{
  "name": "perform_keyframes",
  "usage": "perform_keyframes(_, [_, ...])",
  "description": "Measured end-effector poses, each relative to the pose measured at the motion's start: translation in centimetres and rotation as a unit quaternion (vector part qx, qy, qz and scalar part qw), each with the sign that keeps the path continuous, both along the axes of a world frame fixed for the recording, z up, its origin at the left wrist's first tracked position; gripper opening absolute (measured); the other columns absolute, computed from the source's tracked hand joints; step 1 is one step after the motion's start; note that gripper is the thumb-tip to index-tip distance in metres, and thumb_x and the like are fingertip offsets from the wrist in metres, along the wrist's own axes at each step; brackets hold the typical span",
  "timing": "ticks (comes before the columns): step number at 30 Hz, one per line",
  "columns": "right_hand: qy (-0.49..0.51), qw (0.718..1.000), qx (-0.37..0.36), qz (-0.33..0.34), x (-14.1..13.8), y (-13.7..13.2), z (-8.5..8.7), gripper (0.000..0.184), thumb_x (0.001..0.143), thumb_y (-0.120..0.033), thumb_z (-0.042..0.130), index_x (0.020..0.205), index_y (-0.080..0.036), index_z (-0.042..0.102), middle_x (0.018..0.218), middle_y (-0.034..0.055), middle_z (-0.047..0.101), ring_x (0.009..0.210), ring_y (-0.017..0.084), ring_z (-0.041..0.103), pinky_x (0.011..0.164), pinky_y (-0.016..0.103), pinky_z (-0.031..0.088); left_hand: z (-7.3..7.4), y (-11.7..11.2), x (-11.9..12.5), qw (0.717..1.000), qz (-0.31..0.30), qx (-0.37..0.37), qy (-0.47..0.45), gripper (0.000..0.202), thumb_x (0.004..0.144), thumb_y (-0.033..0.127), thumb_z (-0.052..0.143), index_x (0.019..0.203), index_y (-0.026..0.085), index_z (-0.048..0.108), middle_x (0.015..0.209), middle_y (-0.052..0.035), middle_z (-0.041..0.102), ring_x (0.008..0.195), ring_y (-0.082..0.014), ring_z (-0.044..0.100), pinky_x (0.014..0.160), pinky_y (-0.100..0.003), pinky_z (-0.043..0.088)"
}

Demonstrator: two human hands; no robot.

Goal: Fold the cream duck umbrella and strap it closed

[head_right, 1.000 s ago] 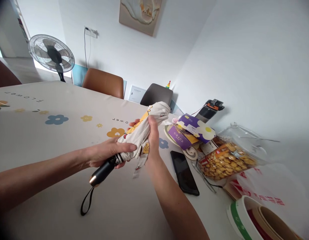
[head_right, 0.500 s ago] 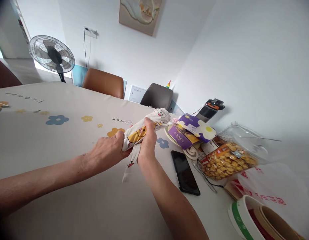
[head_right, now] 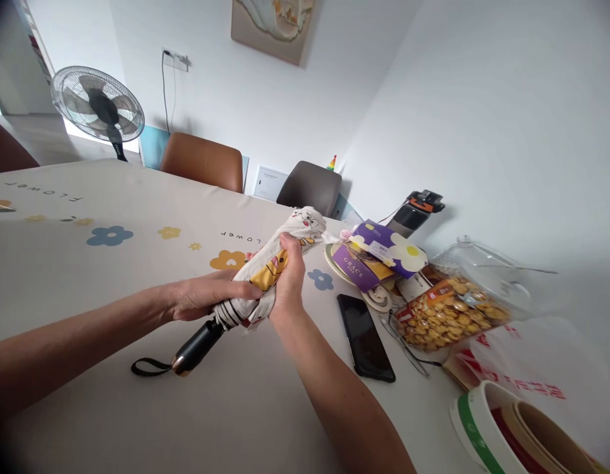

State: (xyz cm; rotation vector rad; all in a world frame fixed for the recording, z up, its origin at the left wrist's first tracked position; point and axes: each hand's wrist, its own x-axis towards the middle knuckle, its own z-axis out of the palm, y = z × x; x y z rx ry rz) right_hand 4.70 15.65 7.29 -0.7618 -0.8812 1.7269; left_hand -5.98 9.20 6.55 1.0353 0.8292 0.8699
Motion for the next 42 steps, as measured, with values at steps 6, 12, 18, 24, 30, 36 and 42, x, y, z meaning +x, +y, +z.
perform_keyframes(6, [-0.004,1.000,0.018,0.022,0.4,0.1,0.0,0.035,0.073,-0.057,0.052,0.073,-0.022,0.054,0.057,0.0000,0.056,0.061,0.020,0.062,0.058,0.034,0.054,-0.6,0.1,0.1,0.996,-0.031,-0.070,-0.051,0.037,0.069,0.039,0.066,0.093,0.014,0.053,0.074,-0.0067,0.063,0.054,-0.0141,0.058,0.046,-0.024,0.045])
perform_keyframes(12, [-0.009,0.994,0.038,0.100,0.6,0.7,1.2,0.043,0.076,-0.060,0.053,0.091,-0.022,0.062,0.068,0.0011,0.064,0.069,0.019,0.063,0.057,0.030,0.052,0.1,0.0,0.4,0.991,0.130,-0.025,-0.022,0.031,0.066,0.032,0.067,0.086,0.016,0.050,0.058,0.0033,0.049,0.040,-0.0071,0.043,0.034,-0.019,0.034])
perform_keyframes(18, [-0.098,0.962,0.080,0.243,2.0,1.3,2.0,0.034,0.075,-0.048,0.063,0.092,-0.019,0.065,0.072,0.0019,0.067,0.068,0.018,0.062,0.052,0.025,0.050,1.3,0.4,-1.5,0.983,0.181,0.008,-0.002,0.024,0.069,0.030,0.063,0.084,0.015,0.053,0.060,-0.0004,0.053,0.043,-0.0071,0.044,0.035,-0.018,0.032])
perform_keyframes(24, [-0.174,0.904,0.159,0.357,3.9,3.2,1.4,0.026,0.072,-0.037,0.069,0.081,-0.013,0.067,0.063,0.0013,0.064,0.050,0.012,0.057,0.055,0.030,0.053,1.9,0.1,-2.2,0.993,0.102,0.007,-0.056,0.022,0.073,0.029,0.060,0.088,0.015,0.053,0.063,-0.0002,0.053,0.040,-0.0056,0.042,0.035,-0.017,0.032])
perform_keyframes(30, [-0.323,0.859,0.203,0.340,6.3,5.0,2.6,0.026,0.077,-0.037,0.064,0.079,-0.011,0.067,0.054,0.0003,0.061,0.033,0.006,0.048,0.036,0.019,0.038,1.9,0.3,-2.7,0.989,0.119,-0.015,-0.084,0.022,0.073,0.030,0.061,0.085,0.014,0.053,0.060,0.0023,0.047,0.038,-0.0046,0.039,0.033,-0.017,0.028])
perform_keyframes(36, [-0.394,0.833,0.239,0.306,7.1,3.6,4.9,0.030,0.077,-0.036,0.062,0.062,-0.011,0.063,0.061,0.0070,0.066,0.040,0.010,0.055,0.040,0.021,0.044,1.3,1.3,-3.5,0.966,0.255,0.030,0.025,0.027,0.070,0.032,0.064,0.087,0.014,0.054,0.060,0.0012,0.048,0.041,-0.0074,0.042,0.034,-0.020,0.030])
perform_keyframes(42, [-0.393,0.847,0.282,0.223,5.1,0.8,5.3,0.030,0.079,-0.036,0.062,0.060,-0.013,0.060,0.049,0.0019,0.061,0.033,0.009,0.052,0.036,0.019,0.041,0.9,1.3,-3.4,0.876,0.323,0.152,0.326,0.037,0.067,0.031,0.063,0.101,0.021,0.053,0.073,-0.0002,0.060,0.054,-0.0130,0.053,0.044,-0.022,0.038])
